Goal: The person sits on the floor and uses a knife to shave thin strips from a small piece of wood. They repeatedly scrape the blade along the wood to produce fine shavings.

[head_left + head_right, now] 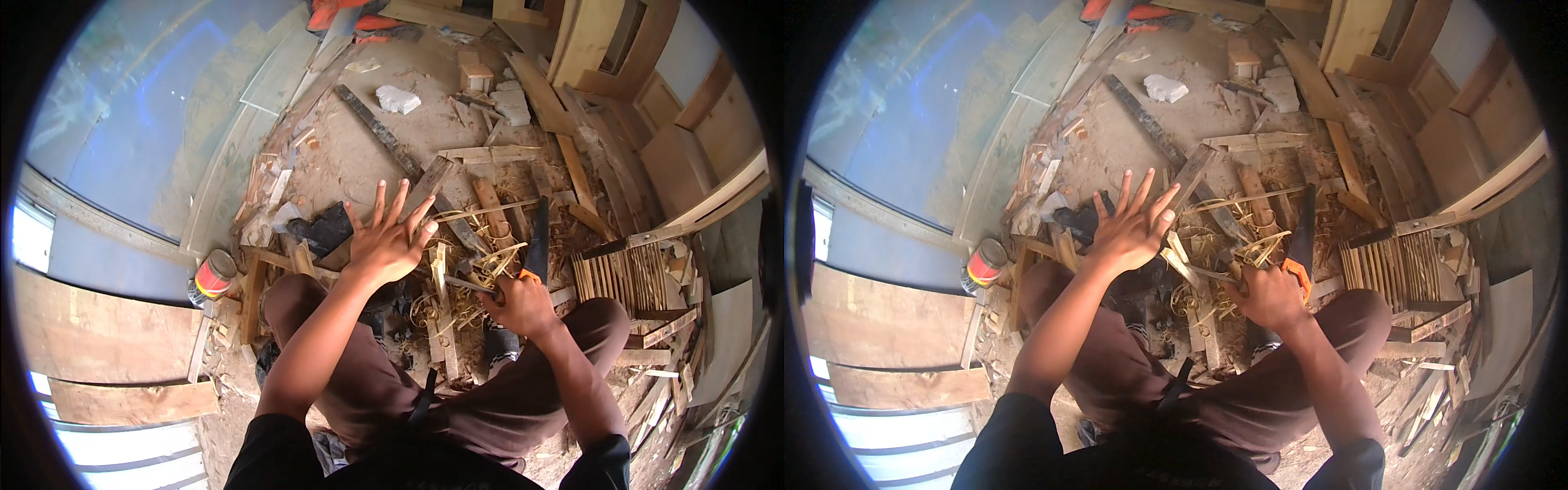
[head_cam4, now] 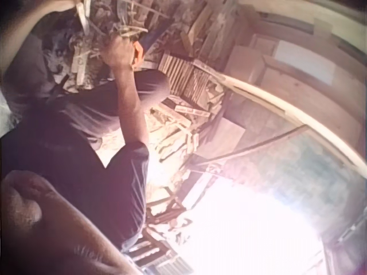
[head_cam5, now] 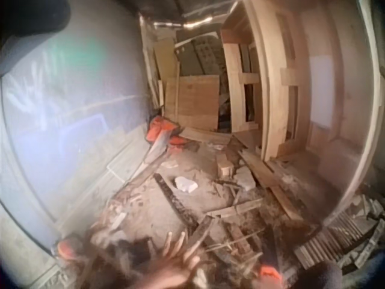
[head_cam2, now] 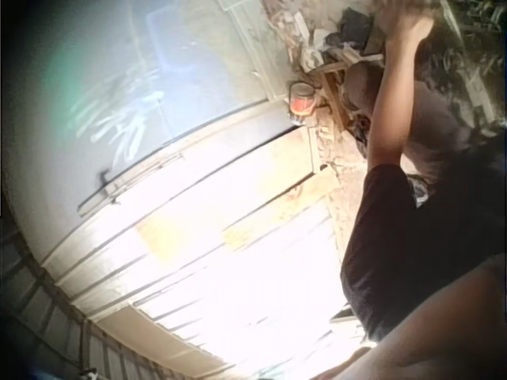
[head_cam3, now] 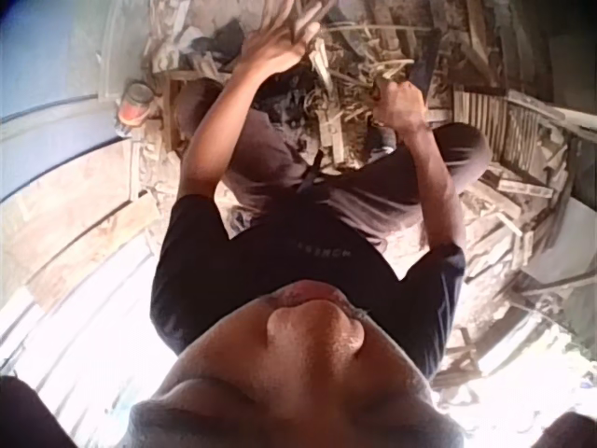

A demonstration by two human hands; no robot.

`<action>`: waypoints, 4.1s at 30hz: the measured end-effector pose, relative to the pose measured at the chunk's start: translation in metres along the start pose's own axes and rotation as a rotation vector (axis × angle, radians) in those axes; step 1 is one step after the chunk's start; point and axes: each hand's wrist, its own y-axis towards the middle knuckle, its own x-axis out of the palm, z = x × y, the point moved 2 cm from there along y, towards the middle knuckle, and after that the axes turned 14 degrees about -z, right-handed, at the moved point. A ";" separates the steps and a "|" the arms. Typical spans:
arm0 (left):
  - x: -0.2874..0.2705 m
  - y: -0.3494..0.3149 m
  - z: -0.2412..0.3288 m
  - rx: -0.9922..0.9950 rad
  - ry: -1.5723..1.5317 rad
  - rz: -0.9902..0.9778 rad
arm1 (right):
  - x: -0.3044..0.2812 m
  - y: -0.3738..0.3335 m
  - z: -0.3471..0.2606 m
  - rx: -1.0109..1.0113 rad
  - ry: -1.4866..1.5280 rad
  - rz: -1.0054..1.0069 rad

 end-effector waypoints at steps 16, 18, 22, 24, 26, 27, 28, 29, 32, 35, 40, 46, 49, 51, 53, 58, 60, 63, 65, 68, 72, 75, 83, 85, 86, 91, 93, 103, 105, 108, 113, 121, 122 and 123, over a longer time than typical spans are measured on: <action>0.030 0.015 0.000 -0.064 0.149 0.132 | 0.007 0.018 0.007 -0.067 -0.214 -0.133; 0.084 0.023 0.004 -0.271 -0.432 -0.218 | 0.013 0.014 0.017 -0.059 -0.299 -0.143; 0.060 0.019 0.012 -0.043 -0.206 0.182 | 0.052 0.011 0.042 -0.034 -0.258 -0.107; 0.017 0.016 0.016 -0.003 -0.211 0.335 | 0.060 0.012 0.045 -0.019 -0.226 -0.110; -0.021 0.004 0.017 0.084 -0.199 0.541 | 0.070 0.014 0.045 -0.017 -0.224 -0.153; -0.033 -0.005 0.014 0.079 -0.195 0.569 | 0.071 0.012 0.042 -0.010 -0.222 -0.165; -0.038 -0.011 0.012 0.071 -0.188 0.600 | 0.074 0.011 0.040 -0.005 -0.219 -0.177; -0.027 -0.014 0.007 0.024 -0.174 0.581 | 0.071 0.010 0.035 0.009 -0.182 -0.190; 0.128 0.007 -0.007 -0.081 0.077 0.171 | 0.076 0.009 0.026 0.007 -0.210 -0.237; 0.127 0.014 0.007 -0.061 -0.011 0.128 | 0.094 0.008 0.041 0.023 -0.182 -0.237; 0.041 0.007 0.018 0.025 -0.139 0.475 | 0.135 0.007 0.069 -0.078 -0.233 0.025; 0.072 0.027 -0.004 0.057 -0.066 0.728 | 0.121 0.016 0.050 -0.048 -0.166 -0.087; 0.187 0.037 0.004 -0.042 -0.071 0.257 | 0.112 0.022 0.045 0.042 -0.182 -0.380; 0.187 0.041 0.008 0.018 -0.086 0.284 | 0.129 0.026 0.055 0.123 -0.128 -0.477; 0.181 0.049 0.003 -0.025 -0.100 0.303 | 0.140 0.033 0.061 0.072 -0.116 -0.408; 0.097 0.044 0.019 0.066 -0.282 0.639 | 0.153 0.033 0.066 0.079 -0.081 -0.361; 0.073 0.039 0.021 0.082 -0.287 0.718 | 0.147 0.037 0.063 0.127 -0.080 -0.360; 0.160 0.056 0.005 0.009 -0.134 0.469 | 0.140 0.041 0.051 0.119 0.017 -0.337; 0.231 0.069 0.001 -0.060 -0.137 0.291 | 0.172 0.040 0.059 0.093 -0.080 -0.293; 0.232 0.070 0.006 -0.006 -0.222 0.320 | 0.175 0.048 0.068 0.182 -0.014 -0.390; 0.203 0.075 0.006 -0.027 -0.223 0.484 | 0.144 0.061 0.061 0.320 0.189 -0.548; 0.155 0.075 0.014 0.011 -0.313 0.686 | 0.149 0.056 0.060 0.291 0.184 -0.575; 0.344 0.085 -0.012 -0.147 -0.138 0.102 | 0.224 0.066 0.087 -0.011 -0.048 0.011; 0.346 0.085 -0.004 -0.218 -0.295 0.011 | 0.229 0.078 0.101 0.074 -0.021 -0.179; 0.343 0.089 -0.002 -0.219 -0.327 -0.013 | 0.235 0.079 0.102 0.150 0.044 -0.399; 0.326 0.091 -0.010 -0.177 -0.454 0.022 | 0.229 0.089 0.099 0.187 0.067 -0.439; 0.321 0.090 -0.021 -0.147 -0.411 0.074 | 0.243 0.098 0.113 0.113 0.067 -0.455; 0.209 0.068 -0.079 -0.074 -0.386 -0.966 | 0.204 0.111 0.107 0.155 0.200 -0.589; 0.183 0.048 -0.084 -0.125 -0.256 -1.099 | 0.202 0.110 0.110 0.141 0.273 -0.567; 0.152 -0.001 -0.067 -0.135 -0.366 -1.354 | 0.213 0.106 0.126 0.150 0.302 -0.435; 0.125 -0.092 -0.028 0.194 -0.474 -1.188 | 0.184 0.099 0.113 0.173 0.381 -0.451; 0.141 -0.120 -0.032 0.002 -1.193 -1.023 | 0.167 0.100 0.103 0.094 0.395 -0.274; 0.129 -0.117 -0.032 -0.039 -1.331 -1.054 | 0.161 0.099 0.100 0.088 0.401 -0.247; 0.122 -0.114 -0.032 -0.080 -1.469 -1.084 | 0.153 0.099 0.098 0.091 0.403 -0.235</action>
